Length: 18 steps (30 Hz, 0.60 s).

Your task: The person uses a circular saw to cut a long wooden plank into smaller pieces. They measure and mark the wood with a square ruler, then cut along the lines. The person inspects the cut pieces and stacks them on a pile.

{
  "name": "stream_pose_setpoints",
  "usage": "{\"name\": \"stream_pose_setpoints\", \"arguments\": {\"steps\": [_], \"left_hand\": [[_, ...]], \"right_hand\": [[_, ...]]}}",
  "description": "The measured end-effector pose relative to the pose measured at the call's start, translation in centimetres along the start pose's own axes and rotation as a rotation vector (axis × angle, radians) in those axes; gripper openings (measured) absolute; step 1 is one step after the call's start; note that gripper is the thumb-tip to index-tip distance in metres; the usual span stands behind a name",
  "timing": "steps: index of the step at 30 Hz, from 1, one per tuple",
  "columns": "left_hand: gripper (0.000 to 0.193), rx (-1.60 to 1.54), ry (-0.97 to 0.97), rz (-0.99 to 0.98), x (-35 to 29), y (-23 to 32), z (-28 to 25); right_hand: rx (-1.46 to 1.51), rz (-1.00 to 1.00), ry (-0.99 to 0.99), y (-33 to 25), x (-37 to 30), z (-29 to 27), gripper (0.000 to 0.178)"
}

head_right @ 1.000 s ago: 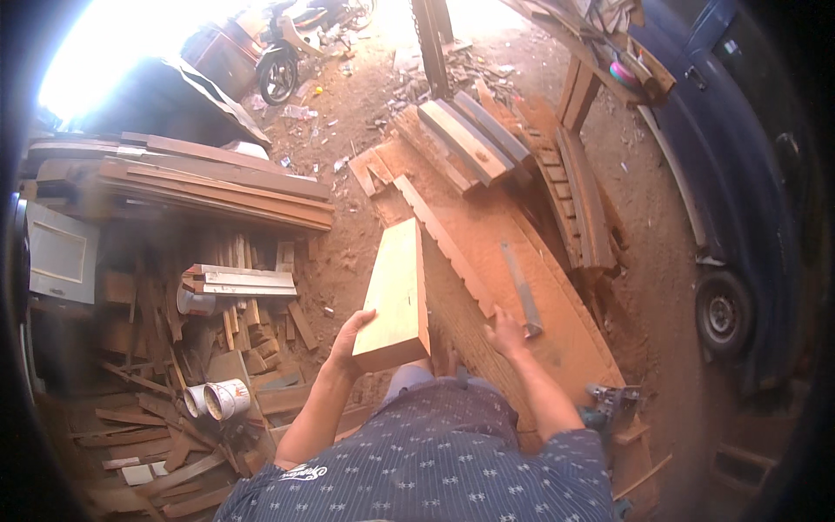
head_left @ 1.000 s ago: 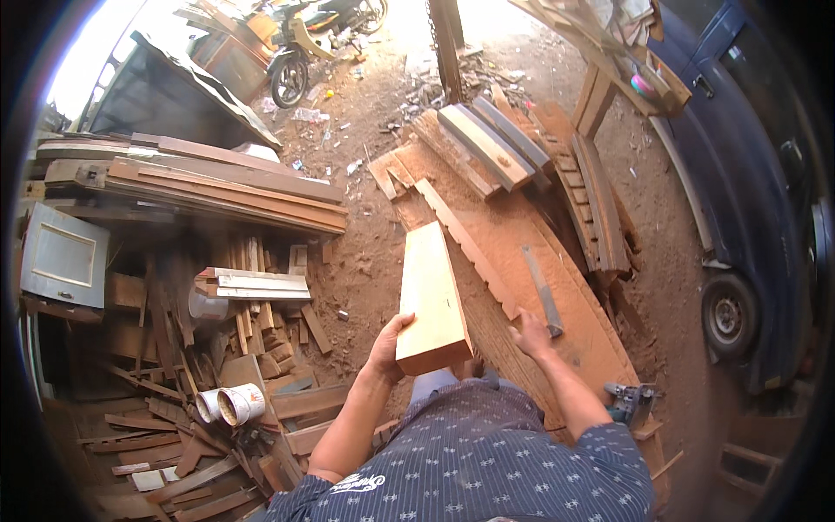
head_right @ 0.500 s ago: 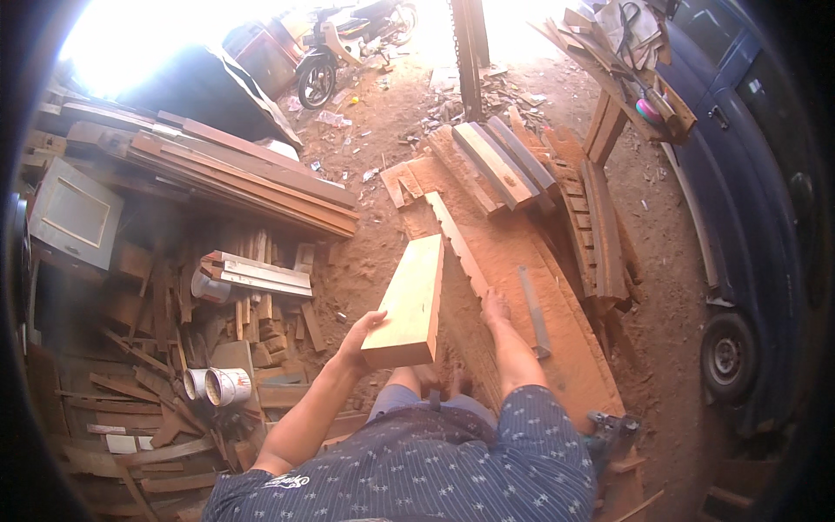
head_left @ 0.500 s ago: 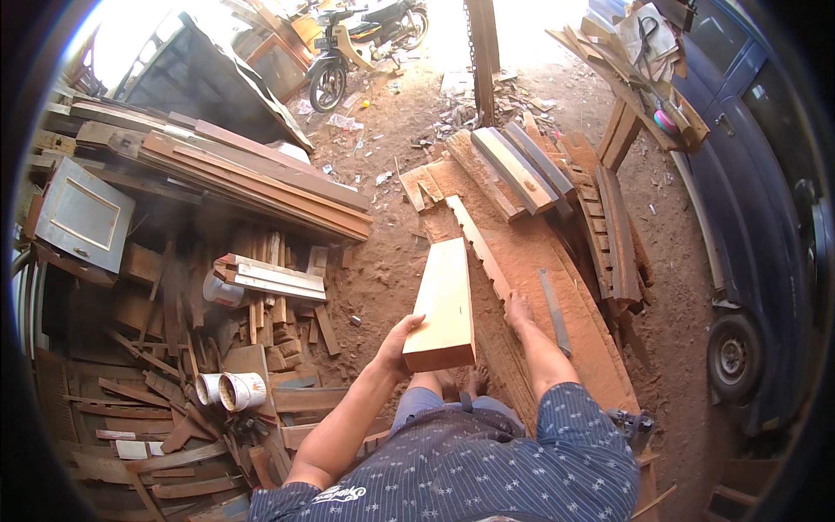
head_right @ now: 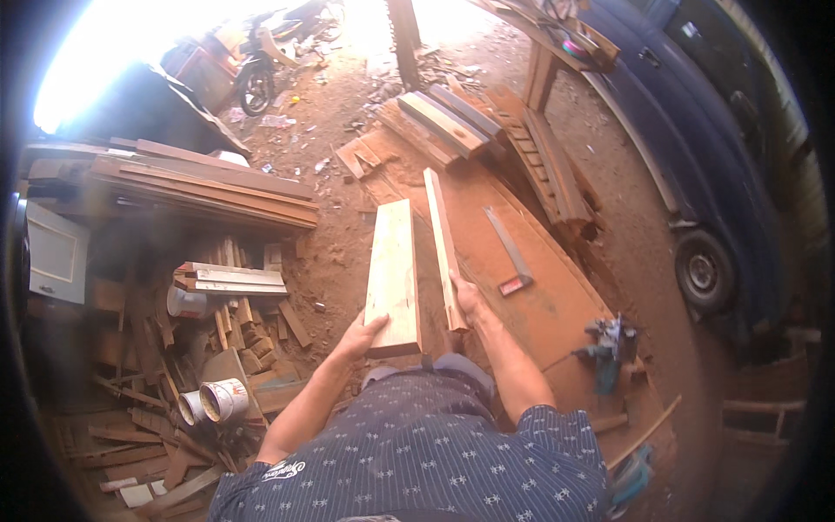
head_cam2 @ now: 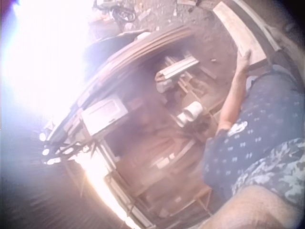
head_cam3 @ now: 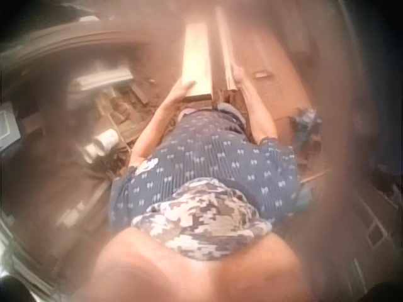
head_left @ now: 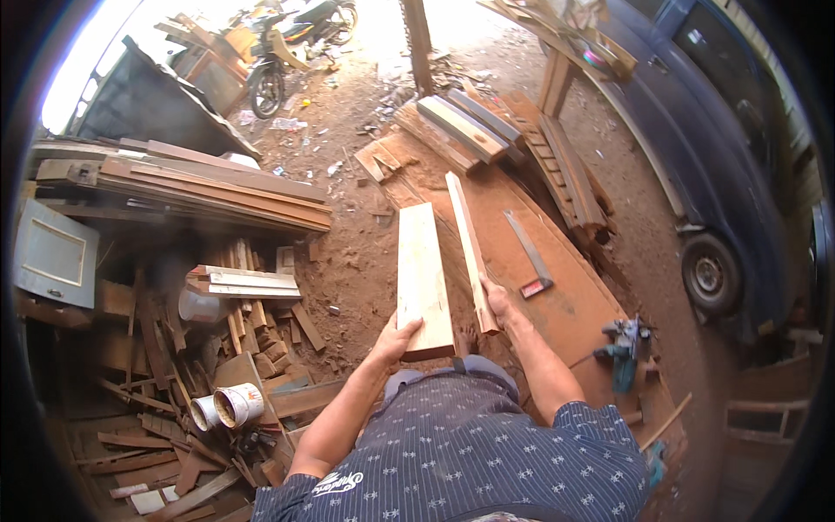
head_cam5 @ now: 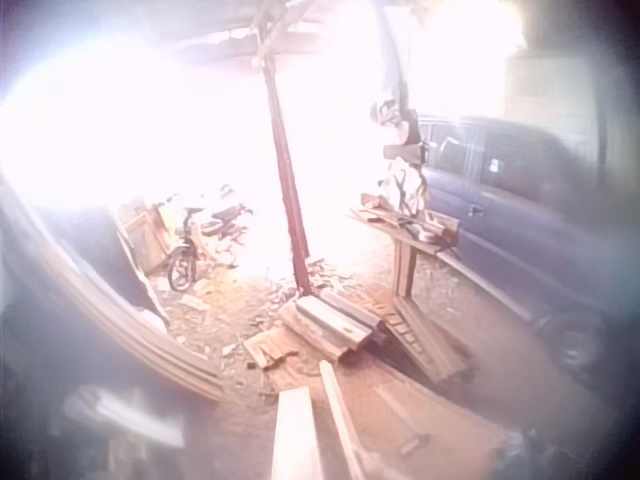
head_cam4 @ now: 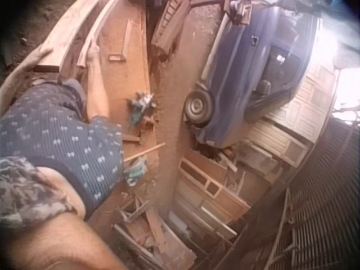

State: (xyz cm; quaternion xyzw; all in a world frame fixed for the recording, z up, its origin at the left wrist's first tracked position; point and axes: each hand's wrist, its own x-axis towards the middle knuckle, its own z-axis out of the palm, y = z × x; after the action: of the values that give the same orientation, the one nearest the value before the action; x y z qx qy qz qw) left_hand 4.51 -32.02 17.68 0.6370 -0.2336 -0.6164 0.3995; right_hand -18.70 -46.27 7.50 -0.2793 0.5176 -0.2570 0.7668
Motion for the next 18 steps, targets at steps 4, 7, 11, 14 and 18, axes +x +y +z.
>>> {"name": "stream_pose_setpoints", "arguments": {"steps": [4,7,11,14,18], "left_hand": [[0.058,0.049,-0.064,-0.021,-2.4,-1.0,-1.6],[0.062,0.159,-0.082,-0.097,-4.1,0.5,-0.5],[0.067,-0.058,-0.159,-0.165,-4.1,-0.1,-2.2],[0.074,-0.310,-0.180,-0.273,-4.1,0.0,-5.1],[0.055,-0.523,-0.245,-0.240,-3.8,0.9,-6.9]], "right_hand": [[0.447,0.058,-0.285,0.5,-9.3,-0.8,0.047],[0.071,0.057,0.010,3.3,-12.7,-1.1,0.031],[0.051,-0.037,0.090,7.7,-16.7,-1.5,0.024],[0.534,0.039,-0.029,12.2,-21.1,-2.0,0.029],[0.712,-0.004,-0.090,17.7,-26.9,-1.5,0.034]]}}
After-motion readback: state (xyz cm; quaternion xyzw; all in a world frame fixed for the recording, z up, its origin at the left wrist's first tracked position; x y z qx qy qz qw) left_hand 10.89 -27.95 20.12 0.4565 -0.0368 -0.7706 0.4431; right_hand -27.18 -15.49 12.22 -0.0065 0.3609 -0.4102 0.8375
